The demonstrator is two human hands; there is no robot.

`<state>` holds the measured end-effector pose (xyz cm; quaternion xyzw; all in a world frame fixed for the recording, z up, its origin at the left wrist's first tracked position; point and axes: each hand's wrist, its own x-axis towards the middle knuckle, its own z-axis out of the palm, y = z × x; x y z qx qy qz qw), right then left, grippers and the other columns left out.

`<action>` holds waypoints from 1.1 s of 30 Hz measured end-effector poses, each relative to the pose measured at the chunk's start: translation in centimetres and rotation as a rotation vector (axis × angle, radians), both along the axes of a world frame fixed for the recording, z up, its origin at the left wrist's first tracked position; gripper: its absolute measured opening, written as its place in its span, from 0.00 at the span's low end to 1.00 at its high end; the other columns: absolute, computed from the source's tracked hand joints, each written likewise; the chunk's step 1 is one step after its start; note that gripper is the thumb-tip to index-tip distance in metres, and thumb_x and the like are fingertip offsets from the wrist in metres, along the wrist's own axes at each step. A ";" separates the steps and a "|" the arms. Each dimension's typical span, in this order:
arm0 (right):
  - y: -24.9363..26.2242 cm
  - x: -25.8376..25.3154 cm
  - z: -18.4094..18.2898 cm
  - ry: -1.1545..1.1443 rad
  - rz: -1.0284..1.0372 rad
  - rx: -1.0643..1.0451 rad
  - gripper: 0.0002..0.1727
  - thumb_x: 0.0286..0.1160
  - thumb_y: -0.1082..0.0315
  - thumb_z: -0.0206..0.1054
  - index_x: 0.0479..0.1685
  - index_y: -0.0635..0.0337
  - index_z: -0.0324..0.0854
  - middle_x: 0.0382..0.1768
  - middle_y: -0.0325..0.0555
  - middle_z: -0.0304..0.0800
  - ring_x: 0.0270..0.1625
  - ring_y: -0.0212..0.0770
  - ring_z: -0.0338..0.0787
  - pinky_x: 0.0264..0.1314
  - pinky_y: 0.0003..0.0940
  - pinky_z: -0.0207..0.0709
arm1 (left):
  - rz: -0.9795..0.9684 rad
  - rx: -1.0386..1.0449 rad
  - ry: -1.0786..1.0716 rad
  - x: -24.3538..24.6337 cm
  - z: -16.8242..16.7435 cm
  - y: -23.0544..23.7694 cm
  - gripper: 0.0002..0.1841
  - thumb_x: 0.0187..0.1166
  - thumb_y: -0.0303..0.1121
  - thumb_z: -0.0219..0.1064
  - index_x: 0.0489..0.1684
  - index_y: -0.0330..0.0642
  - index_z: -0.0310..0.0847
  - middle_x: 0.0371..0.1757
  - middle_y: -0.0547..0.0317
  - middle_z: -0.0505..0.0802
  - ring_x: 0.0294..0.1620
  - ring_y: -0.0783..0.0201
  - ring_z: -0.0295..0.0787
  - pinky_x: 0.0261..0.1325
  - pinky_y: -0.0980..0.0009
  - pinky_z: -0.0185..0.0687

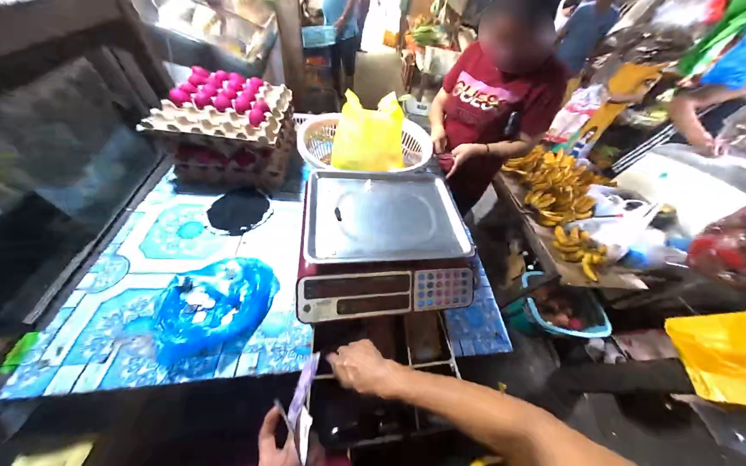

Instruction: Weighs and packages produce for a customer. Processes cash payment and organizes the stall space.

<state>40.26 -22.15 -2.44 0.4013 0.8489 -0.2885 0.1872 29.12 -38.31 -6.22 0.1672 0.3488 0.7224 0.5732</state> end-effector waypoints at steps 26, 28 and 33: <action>-2.2 5.0 -2.9 0.794 -0.900 -0.346 0.38 0.74 0.73 0.72 0.82 0.72 0.55 0.72 0.70 0.77 0.72 0.55 0.83 0.74 0.49 0.78 | -0.025 -0.721 1.026 3.9 -0.3 10.9 0.16 0.90 0.31 0.54 0.63 0.27 0.81 0.53 0.30 0.91 0.58 0.35 0.88 0.64 0.38 0.78; -1.4 4.2 -2.3 0.774 -0.956 -0.408 0.38 0.74 0.71 0.73 0.81 0.73 0.56 0.70 0.71 0.77 0.71 0.56 0.83 0.73 0.50 0.78 | -0.059 -0.771 0.966 3.4 0.2 11.3 0.15 0.90 0.30 0.53 0.58 0.26 0.81 0.50 0.30 0.90 0.56 0.37 0.87 0.62 0.40 0.77; -0.3 3.2 -3.6 0.905 -1.043 -0.555 0.27 0.74 0.71 0.71 0.68 0.75 0.67 0.52 0.62 0.84 0.52 0.48 0.89 0.56 0.46 0.84 | -0.279 -0.812 1.046 2.9 1.1 12.4 0.19 0.91 0.36 0.53 0.60 0.26 0.81 0.54 0.29 0.89 0.60 0.37 0.86 0.65 0.40 0.77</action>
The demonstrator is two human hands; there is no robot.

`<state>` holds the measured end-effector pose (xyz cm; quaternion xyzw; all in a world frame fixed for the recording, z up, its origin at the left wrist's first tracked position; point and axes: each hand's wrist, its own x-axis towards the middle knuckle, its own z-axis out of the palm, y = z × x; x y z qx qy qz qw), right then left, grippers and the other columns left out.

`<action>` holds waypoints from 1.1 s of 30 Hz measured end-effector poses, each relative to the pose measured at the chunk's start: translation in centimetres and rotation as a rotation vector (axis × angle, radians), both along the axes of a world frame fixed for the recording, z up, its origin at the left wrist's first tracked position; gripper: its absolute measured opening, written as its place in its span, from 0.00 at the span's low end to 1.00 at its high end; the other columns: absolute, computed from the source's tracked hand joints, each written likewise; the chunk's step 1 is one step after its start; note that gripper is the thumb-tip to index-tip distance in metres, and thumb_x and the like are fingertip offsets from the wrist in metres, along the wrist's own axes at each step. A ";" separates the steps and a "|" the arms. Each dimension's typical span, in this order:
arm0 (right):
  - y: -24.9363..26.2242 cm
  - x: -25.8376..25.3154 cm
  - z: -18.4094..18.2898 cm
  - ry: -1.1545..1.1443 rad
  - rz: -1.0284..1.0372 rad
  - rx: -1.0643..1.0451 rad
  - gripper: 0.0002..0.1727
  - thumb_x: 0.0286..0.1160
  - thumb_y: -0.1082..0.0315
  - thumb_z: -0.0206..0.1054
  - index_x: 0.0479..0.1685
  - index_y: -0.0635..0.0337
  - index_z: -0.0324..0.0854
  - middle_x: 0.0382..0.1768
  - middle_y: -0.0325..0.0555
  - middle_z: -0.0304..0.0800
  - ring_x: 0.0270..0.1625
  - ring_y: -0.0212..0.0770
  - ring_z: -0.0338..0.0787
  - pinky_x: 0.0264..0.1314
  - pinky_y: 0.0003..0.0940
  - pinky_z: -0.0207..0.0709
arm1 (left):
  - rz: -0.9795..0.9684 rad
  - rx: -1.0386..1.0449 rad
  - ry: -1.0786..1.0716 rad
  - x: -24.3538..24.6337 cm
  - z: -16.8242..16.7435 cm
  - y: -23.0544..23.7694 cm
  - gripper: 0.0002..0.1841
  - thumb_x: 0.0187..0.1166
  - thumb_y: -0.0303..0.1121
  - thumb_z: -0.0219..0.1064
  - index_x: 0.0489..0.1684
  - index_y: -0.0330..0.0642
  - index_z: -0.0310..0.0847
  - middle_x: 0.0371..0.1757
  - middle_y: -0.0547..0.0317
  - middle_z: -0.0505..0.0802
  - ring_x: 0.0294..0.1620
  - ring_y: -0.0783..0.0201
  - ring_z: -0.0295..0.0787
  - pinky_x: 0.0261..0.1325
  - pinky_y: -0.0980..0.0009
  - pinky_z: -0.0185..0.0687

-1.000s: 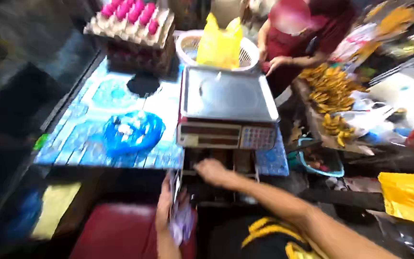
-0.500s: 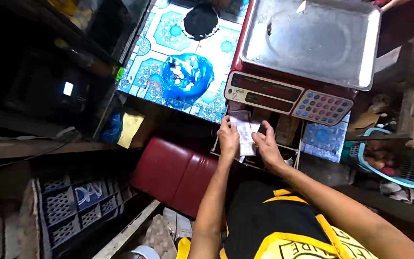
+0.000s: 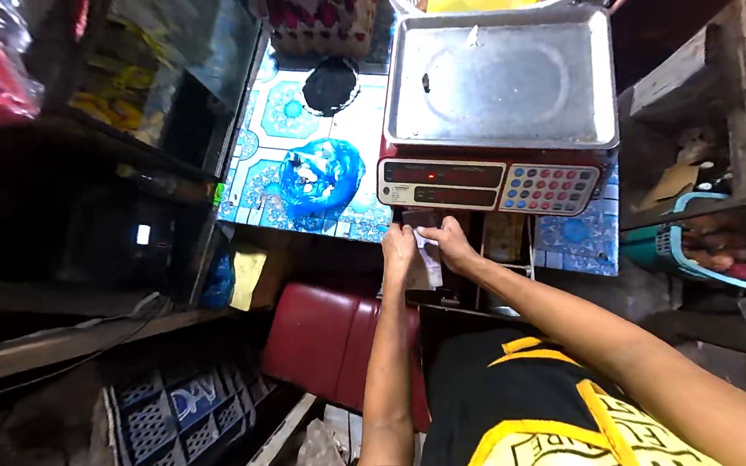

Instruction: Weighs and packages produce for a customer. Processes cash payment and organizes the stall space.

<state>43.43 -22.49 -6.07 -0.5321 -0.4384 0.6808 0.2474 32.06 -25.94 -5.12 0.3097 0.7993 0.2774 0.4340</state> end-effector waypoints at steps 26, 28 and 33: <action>-5.4 17.1 3.7 -0.461 0.574 0.984 0.15 0.78 0.75 0.61 0.58 0.69 0.87 0.58 0.63 0.91 0.61 0.59 0.92 0.64 0.52 0.85 | -0.335 0.500 0.684 1.5 -0.4 -2.9 0.12 0.77 0.24 0.68 0.54 0.30 0.89 0.58 0.35 0.91 0.61 0.36 0.89 0.61 0.42 0.85; -5.5 18.3 3.8 -0.490 0.556 1.014 0.14 0.78 0.75 0.60 0.55 0.69 0.88 0.55 0.62 0.93 0.59 0.59 0.94 0.62 0.52 0.86 | -0.473 0.662 0.708 0.3 -1.3 -4.8 0.09 0.77 0.30 0.69 0.44 0.35 0.93 0.52 0.42 0.95 0.60 0.38 0.89 0.64 0.43 0.82; -5.6 20.1 3.6 -0.509 0.563 0.978 0.14 0.78 0.76 0.60 0.53 0.71 0.88 0.51 0.63 0.93 0.54 0.60 0.95 0.59 0.54 0.87 | -0.778 0.347 0.775 -0.5 -3.5 -5.5 0.30 0.88 0.56 0.54 0.60 0.37 0.90 0.60 0.41 0.94 0.78 0.31 0.77 0.85 0.27 0.48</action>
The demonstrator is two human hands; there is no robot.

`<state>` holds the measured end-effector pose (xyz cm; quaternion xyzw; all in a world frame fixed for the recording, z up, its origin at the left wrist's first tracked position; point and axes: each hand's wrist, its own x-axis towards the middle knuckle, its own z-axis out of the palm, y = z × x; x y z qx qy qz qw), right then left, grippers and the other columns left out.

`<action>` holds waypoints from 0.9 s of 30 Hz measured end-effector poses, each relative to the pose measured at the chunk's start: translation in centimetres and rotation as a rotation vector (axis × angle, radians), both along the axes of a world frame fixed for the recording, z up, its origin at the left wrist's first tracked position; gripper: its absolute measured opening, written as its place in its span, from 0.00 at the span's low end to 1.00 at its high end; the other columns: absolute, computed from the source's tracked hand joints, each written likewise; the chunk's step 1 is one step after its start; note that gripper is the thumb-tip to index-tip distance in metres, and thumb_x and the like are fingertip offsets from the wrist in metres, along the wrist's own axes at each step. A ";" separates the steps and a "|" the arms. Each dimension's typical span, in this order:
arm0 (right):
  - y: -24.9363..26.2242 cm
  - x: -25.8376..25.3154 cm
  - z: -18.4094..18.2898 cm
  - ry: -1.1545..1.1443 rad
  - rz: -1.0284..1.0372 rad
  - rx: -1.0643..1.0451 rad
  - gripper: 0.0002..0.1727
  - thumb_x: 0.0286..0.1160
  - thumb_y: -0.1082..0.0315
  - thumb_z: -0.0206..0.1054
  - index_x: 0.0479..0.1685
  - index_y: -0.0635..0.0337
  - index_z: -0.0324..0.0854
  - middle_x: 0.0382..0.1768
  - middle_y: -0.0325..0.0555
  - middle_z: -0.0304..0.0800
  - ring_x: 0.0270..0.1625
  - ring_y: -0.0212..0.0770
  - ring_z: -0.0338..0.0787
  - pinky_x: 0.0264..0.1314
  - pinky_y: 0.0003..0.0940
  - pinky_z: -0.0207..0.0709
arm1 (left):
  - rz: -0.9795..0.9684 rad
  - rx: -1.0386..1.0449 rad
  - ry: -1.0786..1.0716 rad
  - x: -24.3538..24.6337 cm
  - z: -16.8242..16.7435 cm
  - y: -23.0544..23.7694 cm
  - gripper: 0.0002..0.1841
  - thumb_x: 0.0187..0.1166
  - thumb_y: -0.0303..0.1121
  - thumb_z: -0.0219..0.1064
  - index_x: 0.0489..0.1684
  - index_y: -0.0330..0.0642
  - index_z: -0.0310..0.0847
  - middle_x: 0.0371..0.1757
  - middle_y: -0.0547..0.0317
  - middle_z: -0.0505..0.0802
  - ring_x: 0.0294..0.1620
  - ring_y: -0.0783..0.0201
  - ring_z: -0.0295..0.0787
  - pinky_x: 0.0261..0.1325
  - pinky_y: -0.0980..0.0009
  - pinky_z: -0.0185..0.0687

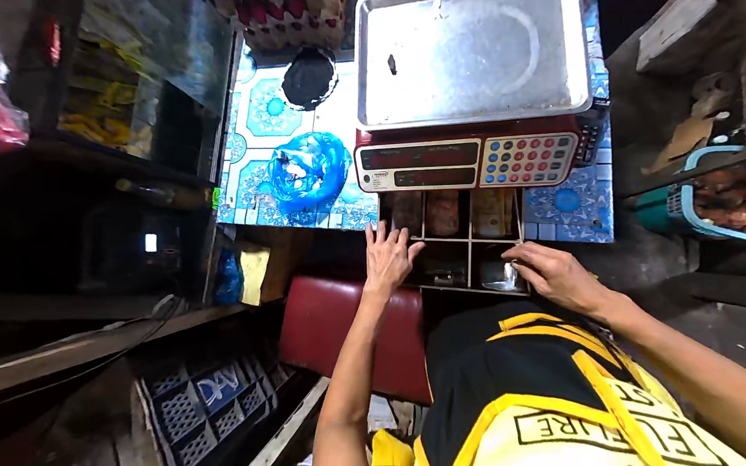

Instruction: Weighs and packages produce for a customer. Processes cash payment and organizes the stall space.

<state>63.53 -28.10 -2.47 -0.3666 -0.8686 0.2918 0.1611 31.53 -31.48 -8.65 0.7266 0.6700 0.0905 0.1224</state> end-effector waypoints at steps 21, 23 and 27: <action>0.5 1.3 -0.9 0.036 -0.086 0.048 0.14 0.76 0.75 0.59 0.50 0.70 0.90 0.47 0.61 0.94 0.49 0.54 0.96 0.58 0.44 0.87 | 0.065 0.258 0.059 1.2 -4.1 8.0 0.19 0.78 0.33 0.62 0.62 0.34 0.86 0.68 0.32 0.87 0.75 0.32 0.78 0.79 0.38 0.67; 0.9 1.1 -0.9 0.036 -0.081 0.049 0.14 0.77 0.75 0.59 0.50 0.71 0.90 0.48 0.61 0.94 0.48 0.54 0.96 0.57 0.44 0.88 | 0.114 -0.024 -0.039 1.7 -1.7 8.3 0.20 0.84 0.38 0.61 0.66 0.35 0.84 0.69 0.34 0.87 0.75 0.35 0.79 0.76 0.40 0.69; 1.9 1.0 -0.3 0.051 -0.033 0.114 0.14 0.77 0.75 0.59 0.50 0.71 0.90 0.48 0.61 0.94 0.48 0.52 0.96 0.57 0.40 0.88 | 0.147 -0.408 -0.099 1.8 1.9 9.2 0.19 0.88 0.38 0.55 0.63 0.32 0.83 0.62 0.30 0.89 0.67 0.32 0.85 0.63 0.34 0.77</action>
